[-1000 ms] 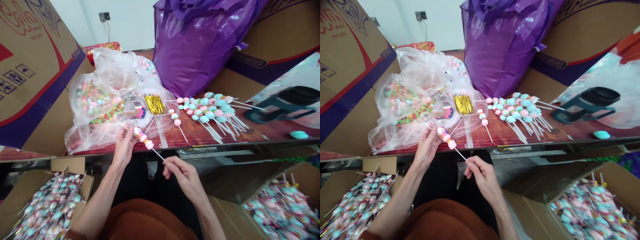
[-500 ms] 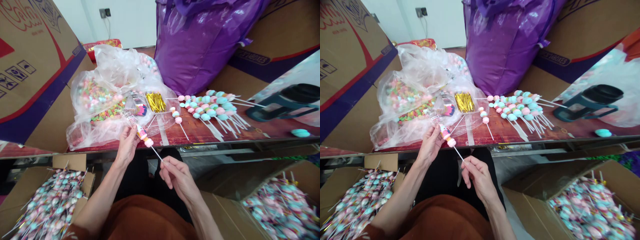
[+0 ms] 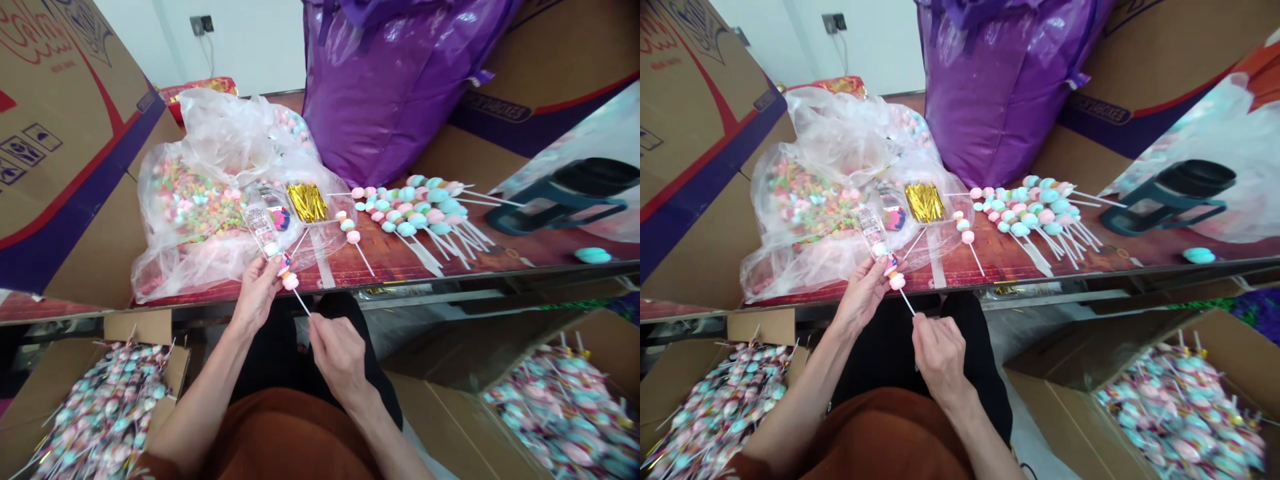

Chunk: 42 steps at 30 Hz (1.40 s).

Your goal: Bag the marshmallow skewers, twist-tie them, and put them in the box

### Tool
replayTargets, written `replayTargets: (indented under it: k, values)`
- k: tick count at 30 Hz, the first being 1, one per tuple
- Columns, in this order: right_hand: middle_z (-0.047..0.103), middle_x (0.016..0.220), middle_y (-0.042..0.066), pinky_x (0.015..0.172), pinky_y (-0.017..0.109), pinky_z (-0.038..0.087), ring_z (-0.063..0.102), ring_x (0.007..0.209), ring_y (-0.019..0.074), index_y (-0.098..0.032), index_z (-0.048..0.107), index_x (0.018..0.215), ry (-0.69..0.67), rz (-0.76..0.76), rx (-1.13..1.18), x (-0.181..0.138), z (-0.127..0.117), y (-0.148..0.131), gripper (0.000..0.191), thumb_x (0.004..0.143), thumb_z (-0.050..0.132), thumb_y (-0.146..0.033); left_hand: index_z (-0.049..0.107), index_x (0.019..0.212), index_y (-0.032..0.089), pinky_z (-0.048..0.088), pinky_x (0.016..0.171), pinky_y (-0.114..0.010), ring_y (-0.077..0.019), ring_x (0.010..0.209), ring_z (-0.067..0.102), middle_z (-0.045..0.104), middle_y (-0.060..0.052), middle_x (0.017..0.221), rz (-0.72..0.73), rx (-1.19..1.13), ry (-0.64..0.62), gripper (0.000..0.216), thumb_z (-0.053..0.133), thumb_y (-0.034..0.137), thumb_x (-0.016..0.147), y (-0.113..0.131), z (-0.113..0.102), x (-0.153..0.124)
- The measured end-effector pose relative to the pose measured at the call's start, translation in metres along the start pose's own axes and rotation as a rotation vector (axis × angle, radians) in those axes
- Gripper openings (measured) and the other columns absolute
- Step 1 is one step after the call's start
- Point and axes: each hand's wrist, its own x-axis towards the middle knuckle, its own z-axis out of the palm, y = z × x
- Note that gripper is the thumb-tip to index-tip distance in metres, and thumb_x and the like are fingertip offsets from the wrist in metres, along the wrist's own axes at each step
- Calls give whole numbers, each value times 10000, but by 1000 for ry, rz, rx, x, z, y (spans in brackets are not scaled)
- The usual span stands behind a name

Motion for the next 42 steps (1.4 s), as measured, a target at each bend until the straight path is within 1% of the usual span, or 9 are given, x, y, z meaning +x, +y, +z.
replayTargets:
  k: [3,7,12,16,22,26,35,39,42]
  values:
    - [615,604,4,563,282,413,532,512,132,-209,668,837,-43,226,194,0,0,-3,206,961,545,-317,680,931,143,581,765,-325,-244,938,730,745,-83,953,-36,-36,-18,262,817,274,750,3,-1,0]
    - [531,487,-53,426,226,312,395,367,77,-191,632,822,-162,655,782,2,-6,-7,274,944,591,-433,678,947,145,585,794,-363,-262,986,722,748,-111,1038,-95,-130,-7,237,789,276,784,5,-4,4]
    - [331,386,-135,416,207,275,147,323,16,-167,615,730,-278,895,1310,6,-4,-6,268,825,745,-383,681,920,160,566,656,-297,-257,969,721,748,-82,990,-68,-166,13,245,793,329,784,-1,-3,5]
    - [334,386,-135,423,210,290,148,327,17,-171,611,734,-249,875,1292,6,3,-8,283,834,738,-404,691,922,157,538,632,-255,-231,928,728,744,-81,939,-48,-107,-11,259,803,338,775,-4,-1,1]
    - [547,502,-45,404,201,289,401,386,66,-179,645,830,-151,582,711,5,0,-13,303,932,613,-462,682,897,160,558,703,-267,-229,960,725,749,-91,968,-32,-51,-4,230,798,321,780,1,-2,-1]
    - [550,512,-38,404,204,324,422,401,80,-188,649,842,-135,519,575,5,-8,-12,310,941,586,-475,694,955,170,564,798,-288,-211,988,716,751,-77,1027,-31,-52,-30,234,803,173,748,9,-6,3]
    - [481,433,-73,393,195,249,321,354,55,-180,638,790,-117,669,856,8,-9,-2,300,901,653,-458,667,822,159,567,854,-360,-254,984,727,763,-96,947,-29,-62,-33,234,818,324,754,15,-13,10]
    - [330,367,-135,431,200,296,165,326,20,-172,625,739,-235,806,1237,10,-4,-4,268,864,711,-393,675,878,157,553,661,-273,-217,867,726,747,-81,889,-2,-47,-19,281,842,324,726,9,-11,7]
    - [341,367,-132,425,203,285,159,318,21,-166,626,740,-382,843,1333,8,4,-9,271,874,705,-387,668,875,157,439,470,-210,-154,666,671,732,-74,837,-31,-45,-47,291,844,332,724,6,-6,5]
